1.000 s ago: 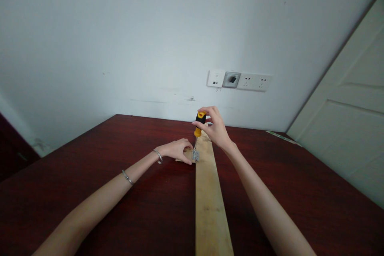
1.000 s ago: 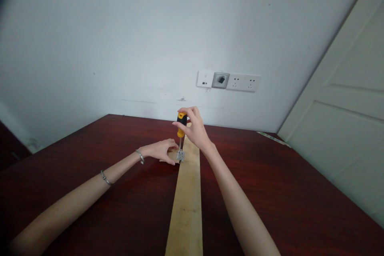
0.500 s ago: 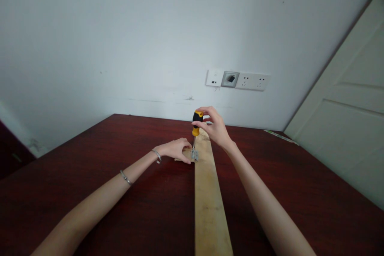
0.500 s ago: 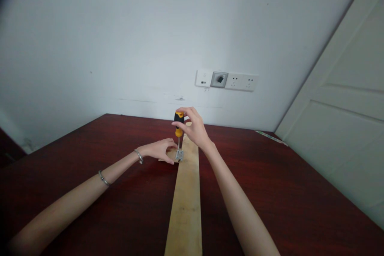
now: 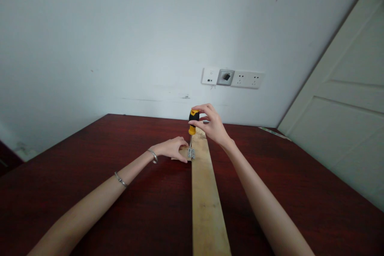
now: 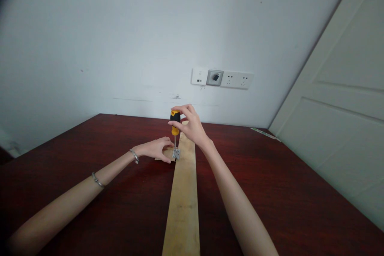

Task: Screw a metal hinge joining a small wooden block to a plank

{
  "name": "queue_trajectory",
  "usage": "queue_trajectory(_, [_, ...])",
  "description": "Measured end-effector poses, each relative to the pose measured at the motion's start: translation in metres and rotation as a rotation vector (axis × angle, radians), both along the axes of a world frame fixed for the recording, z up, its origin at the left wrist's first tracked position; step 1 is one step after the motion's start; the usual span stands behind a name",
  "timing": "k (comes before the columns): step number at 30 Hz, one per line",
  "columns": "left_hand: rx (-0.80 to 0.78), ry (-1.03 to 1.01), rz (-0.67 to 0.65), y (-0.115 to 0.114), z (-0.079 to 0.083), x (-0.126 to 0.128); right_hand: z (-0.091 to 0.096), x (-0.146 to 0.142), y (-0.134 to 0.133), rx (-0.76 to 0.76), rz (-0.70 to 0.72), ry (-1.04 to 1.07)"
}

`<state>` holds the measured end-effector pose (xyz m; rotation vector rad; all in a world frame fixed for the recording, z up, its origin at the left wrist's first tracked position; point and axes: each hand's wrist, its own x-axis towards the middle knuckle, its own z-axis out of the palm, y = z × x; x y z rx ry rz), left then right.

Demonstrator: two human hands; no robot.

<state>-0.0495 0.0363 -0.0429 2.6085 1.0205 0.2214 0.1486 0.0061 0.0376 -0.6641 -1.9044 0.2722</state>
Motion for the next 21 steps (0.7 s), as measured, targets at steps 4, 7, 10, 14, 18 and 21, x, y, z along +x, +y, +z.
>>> queue_trajectory(4, [0.002,0.007,-0.003,0.0011,-0.0012,-0.0006,-0.0004,0.0012,-0.0006,-0.047,0.053,-0.024])
queue_trajectory(7, [0.006,0.007,-0.006,0.0020,-0.0024,-0.0011,-0.0016,0.0019,0.0019,-0.056,0.051,-0.018])
queue_trajectory(10, [0.010,-0.005,-0.013,0.0024,-0.0030,-0.0015,-0.0025,0.0002,0.0026,-0.030,0.001,0.006])
queue_trajectory(14, [0.001,-0.015,-0.013,0.0023,-0.0030,-0.0015,-0.0015,-0.0005,-0.0004,-0.036,0.003,0.002])
queue_trajectory(18, [-0.009,-0.010,-0.009,0.0024,-0.0028,-0.0012,-0.0020,0.0018,0.0017,-0.055,0.080,-0.033])
queue_trajectory(21, [0.001,-0.012,-0.014,0.0024,-0.0030,-0.0015,-0.0042,0.0014,0.0052,-0.039,0.020,-0.018])
